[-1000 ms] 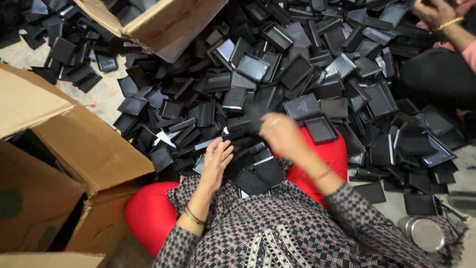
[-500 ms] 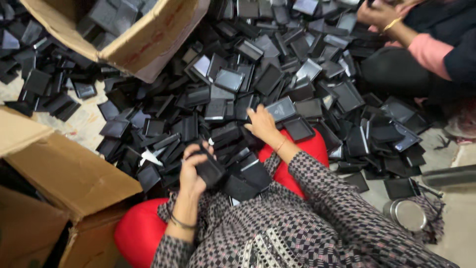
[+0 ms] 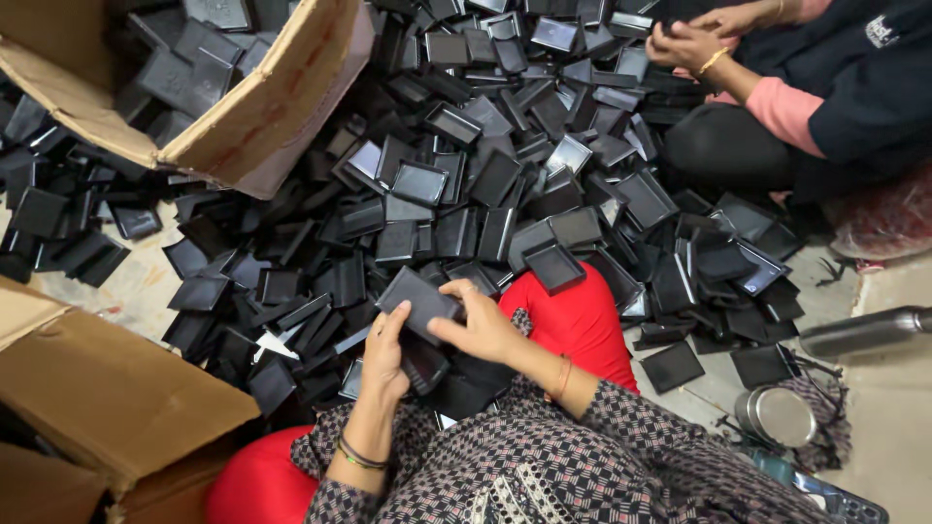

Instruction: The person sits on the floor surrounded by many small black boxes. They repeatedly pick up boxes, open them, and place them into a nearby cardboard box. The process continues with consistent hand movements and no tools used.

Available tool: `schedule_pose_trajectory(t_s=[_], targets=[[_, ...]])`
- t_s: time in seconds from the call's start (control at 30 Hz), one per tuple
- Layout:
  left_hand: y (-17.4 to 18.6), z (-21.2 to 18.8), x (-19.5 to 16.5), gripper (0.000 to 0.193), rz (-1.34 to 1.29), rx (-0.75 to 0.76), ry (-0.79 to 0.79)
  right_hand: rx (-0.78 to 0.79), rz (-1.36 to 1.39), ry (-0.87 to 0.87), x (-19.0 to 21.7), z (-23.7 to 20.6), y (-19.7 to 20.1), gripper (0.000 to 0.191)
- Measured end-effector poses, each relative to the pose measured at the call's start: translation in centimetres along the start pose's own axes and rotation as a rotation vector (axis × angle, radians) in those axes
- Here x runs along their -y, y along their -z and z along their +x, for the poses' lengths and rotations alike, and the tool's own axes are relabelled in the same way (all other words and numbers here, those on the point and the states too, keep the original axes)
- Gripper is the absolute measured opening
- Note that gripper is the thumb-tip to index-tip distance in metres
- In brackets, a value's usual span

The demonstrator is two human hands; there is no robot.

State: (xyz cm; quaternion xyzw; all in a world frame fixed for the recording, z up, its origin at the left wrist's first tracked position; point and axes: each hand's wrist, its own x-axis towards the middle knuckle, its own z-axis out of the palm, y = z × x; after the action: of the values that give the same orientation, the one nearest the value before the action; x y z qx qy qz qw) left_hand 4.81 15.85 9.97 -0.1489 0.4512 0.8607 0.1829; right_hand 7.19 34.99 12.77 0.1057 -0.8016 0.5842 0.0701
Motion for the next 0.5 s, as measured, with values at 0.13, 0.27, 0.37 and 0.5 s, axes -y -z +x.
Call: schedule_pose_trajectory(t_s=[0.13,0.27,0.37,0.5], targets=[[-0.9,0.5,0.7,0.026,0.112,-0.023,-0.108,-0.034,-0.297,0.102,1.9,0.4,0.8,0.081],[-2.3,-0.5,-1.2,0.055,-0.071,-0.078,-0.091,0.042,-0.199,0.017,3.2,0.2,0.9,0.077],[-3.0,-0.9,-3.3,0.065,0.017,-0.189,-0.156,0.144,0.112,-0.156,4.1,-0.6,0.2,0.073],[-3.8,-1.1,-3.0,0.068,0.063,-0.100,-0.196,0.164,0.296,-0.226,5.0,-1.0,-0.2,0.072]])
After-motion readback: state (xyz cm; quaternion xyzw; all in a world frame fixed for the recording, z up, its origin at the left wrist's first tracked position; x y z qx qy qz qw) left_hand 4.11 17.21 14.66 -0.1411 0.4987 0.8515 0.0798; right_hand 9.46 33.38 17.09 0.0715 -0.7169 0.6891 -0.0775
